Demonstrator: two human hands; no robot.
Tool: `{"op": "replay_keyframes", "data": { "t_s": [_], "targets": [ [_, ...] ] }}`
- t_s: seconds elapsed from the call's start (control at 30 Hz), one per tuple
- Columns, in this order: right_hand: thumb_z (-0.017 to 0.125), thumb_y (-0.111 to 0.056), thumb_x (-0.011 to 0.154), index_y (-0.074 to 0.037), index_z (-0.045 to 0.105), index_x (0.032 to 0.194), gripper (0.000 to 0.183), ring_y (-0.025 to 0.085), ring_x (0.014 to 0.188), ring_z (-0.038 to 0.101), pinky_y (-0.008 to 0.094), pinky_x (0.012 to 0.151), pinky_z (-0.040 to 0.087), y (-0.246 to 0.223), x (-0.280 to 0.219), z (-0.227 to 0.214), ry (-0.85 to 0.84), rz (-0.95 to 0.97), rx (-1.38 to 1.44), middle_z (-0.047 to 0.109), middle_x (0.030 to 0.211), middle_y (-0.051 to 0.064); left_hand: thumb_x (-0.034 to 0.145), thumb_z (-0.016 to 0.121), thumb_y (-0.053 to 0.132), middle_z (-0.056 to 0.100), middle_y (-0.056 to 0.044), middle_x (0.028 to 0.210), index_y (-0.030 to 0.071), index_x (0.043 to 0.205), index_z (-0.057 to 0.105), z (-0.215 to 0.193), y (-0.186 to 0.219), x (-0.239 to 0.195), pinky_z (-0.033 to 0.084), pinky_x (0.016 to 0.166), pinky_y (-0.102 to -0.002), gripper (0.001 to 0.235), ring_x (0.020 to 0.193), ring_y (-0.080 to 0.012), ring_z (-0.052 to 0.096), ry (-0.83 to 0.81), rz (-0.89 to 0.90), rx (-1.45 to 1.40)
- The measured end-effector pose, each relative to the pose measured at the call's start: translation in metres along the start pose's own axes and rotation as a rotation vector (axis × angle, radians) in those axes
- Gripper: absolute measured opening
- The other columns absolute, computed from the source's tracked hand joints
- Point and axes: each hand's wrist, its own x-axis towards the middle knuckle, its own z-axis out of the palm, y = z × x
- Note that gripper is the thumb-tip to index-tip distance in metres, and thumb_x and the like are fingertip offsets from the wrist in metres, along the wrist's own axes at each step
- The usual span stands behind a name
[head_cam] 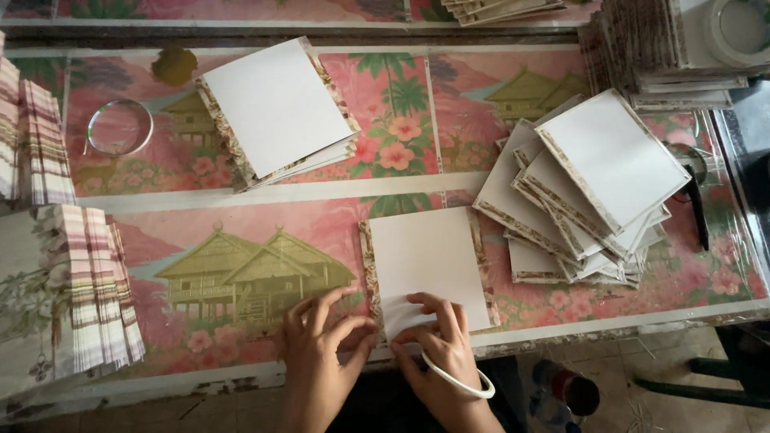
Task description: The person assembles small square cards by placing a white paper insert onto a patterned backing sheet. They smooth the layers together and stack the finished cards on the table. The person handles the cards one at a time, occasionally picking up a new insert from a nearby pile.
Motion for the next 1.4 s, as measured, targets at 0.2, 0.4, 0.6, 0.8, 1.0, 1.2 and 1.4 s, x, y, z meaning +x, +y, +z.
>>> {"op": "replay_keyframes", "data": {
  "t_s": [0.2,0.4,0.6,0.8,1.0,1.2,1.4],
  "targets": [
    [0.077,-0.017,0.094,-0.012,0.076,0.092,0.005,0.036,0.110,0.060,0.043,0.088,0.058,0.004,-0.003,-0.003,-0.010,-0.036,-0.052,0.061,0.141,0.018,0.060,0.098,0.048,0.063,0.023,0.142,0.044,0.085,0.084,0.006,-0.006,0.002,0.041,0.099,-0.057,0.029,0.129,-0.0254,0.052,0.007,-0.052,0.031],
    [0.089,-0.019,0.088,-0.018,0.086,0.095,0.008,0.020,0.103,0.068,0.033,0.087,0.061,0.020,-0.007,-0.069,0.167,0.005,-0.062,0.061,0.144,0.014,0.063,0.093,0.054,0.065,0.016,0.138,0.043,0.080,0.081,0.010,-0.019,0.011,0.039,0.105,-0.049,0.023,0.126,-0.0222,0.059,0.016,0.108,-0.024],
    [0.091,-0.016,0.081,-0.013,0.084,0.083,0.008,0.019,0.107,0.067,0.032,0.092,0.062,0.064,-0.022,-0.106,0.243,0.229,-0.075,0.062,0.142,0.007,0.066,0.091,0.061,0.063,0.018,0.140,0.050,0.078,0.078,0.015,-0.024,0.008,0.046,0.098,-0.052,0.021,0.123,-0.0254,0.063,0.033,0.116,0.071],
    [0.090,-0.021,0.084,-0.015,0.083,0.082,0.009,0.015,0.104,0.068,0.031,0.090,0.058,0.074,-0.022,-0.095,0.286,0.257,-0.088,0.063,0.139,0.005,0.063,0.091,0.064,0.059,0.025,0.144,0.053,0.078,0.081,0.011,-0.015,0.004,0.044,0.096,-0.062,0.021,0.137,-0.0311,0.049,-0.104,-0.103,0.138],
    [0.091,-0.019,0.083,-0.016,0.081,0.081,0.010,0.018,0.100,0.070,0.031,0.084,0.063,0.073,-0.019,-0.092,0.289,0.239,-0.135,0.061,0.142,0.007,0.061,0.092,0.064,0.059,0.026,0.142,0.053,0.077,0.080,0.012,-0.015,0.005,0.041,0.099,-0.057,0.023,0.131,-0.0293,0.052,-0.062,-0.084,0.143],
    [0.082,-0.010,0.087,-0.010,0.076,0.091,0.008,0.026,0.104,0.067,0.037,0.089,0.058,0.063,-0.031,-0.071,0.214,0.150,-0.289,0.058,0.140,0.016,0.067,0.090,0.057,0.064,0.016,0.140,0.049,0.088,0.082,0.004,-0.018,0.015,0.038,0.106,-0.056,0.024,0.130,-0.0291,0.058,0.005,-0.016,0.120],
    [0.074,-0.010,0.092,-0.010,0.071,0.094,0.004,0.028,0.089,0.067,0.043,0.086,0.056,0.031,-0.039,-0.033,0.078,-0.021,-0.148,0.064,0.126,0.016,0.068,0.095,0.041,0.062,-0.003,0.146,0.036,0.109,0.078,0.024,0.010,0.013,0.042,0.098,-0.054,0.045,0.111,-0.0320,0.061,0.284,0.017,0.098]
  ]
}}
